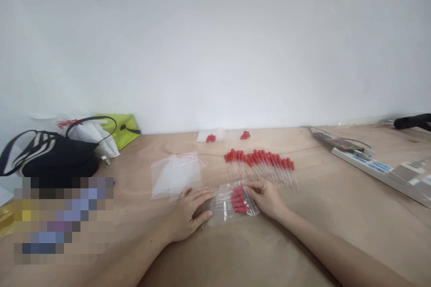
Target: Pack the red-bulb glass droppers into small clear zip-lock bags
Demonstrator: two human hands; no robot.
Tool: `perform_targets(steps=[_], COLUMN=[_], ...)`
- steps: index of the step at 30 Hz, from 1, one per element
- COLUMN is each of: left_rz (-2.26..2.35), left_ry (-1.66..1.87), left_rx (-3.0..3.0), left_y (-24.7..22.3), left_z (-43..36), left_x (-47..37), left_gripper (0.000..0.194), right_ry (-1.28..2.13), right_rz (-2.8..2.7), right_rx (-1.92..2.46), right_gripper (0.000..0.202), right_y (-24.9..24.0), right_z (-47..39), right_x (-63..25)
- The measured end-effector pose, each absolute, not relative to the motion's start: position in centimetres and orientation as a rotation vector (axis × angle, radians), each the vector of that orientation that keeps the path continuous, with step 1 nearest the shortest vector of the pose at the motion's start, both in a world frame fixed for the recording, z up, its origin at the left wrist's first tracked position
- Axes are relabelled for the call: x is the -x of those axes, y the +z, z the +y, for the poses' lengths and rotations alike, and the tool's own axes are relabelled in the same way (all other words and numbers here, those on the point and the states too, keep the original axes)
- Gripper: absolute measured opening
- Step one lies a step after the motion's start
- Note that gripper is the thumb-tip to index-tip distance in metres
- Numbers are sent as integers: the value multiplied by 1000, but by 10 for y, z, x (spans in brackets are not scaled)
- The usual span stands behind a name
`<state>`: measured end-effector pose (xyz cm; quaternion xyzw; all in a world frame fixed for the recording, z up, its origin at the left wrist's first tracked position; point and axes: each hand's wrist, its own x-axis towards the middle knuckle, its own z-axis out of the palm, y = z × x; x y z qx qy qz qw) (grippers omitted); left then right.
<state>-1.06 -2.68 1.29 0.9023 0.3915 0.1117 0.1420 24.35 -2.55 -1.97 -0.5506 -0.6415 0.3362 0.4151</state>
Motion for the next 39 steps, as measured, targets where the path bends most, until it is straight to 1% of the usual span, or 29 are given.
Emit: perform_targets(steps=[2, 4, 7, 11, 14, 17, 20, 25, 28, 33, 35, 37, 39], left_rz=[1135, 1136, 1134, 1134, 1132, 1118, 1110, 1152, 1142, 1062, 1071, 1169, 1329], left_ry=[322, 322, 325, 326, 337, 365, 401, 673, 744, 505, 482, 620, 856], left_rx=[-2605, -2606, -2607, -2606, -2612, -2617, -2624, -2567, -2430, -2280, -2303, -2359, -2374], left_y=[13, 14, 14, 15, 15, 14, 15, 17, 18, 22, 22, 21, 18], left_z=[-27, -27, -27, -27, -27, -27, -27, -26, -21, -9, -6, -4, -4], left_x=[10, 10, 9, 9, 9, 10, 10, 4, -1, -17, -24, -30, -31], left_gripper=[35, 35, 35, 35, 35, 33, 32, 27, 34, 52, 58, 56, 46], right_ry=[802, 847, 1053, 1397, 1498, 1470, 1309, 1214, 1225, 1326, 1343, 1352, 1357], right_rz=[-1705, -1782, -1757, -1498, -1454, -1478, -1454, -1412, -1407, -1418, -1373, -1271, -1136], right_rx=[1382, 1296, 1196, 1299, 1235, 1121, 1164, 1112, 1053, 965, 954, 947, 948], right_gripper=[27, 29, 27, 23, 28, 32, 29, 23, 24, 25, 27, 30, 33], right_y=[-18, -13, -5, 4, 7, 2, -6, -9, -7, -8, -10, -11, -12], right_z=[-23, -22, -22, -24, -26, -27, -27, -27, -29, -33, -34, -33, -32], right_x=[-245, -246, -249, -250, -249, -247, -245, -242, -239, -234, -233, -233, -233])
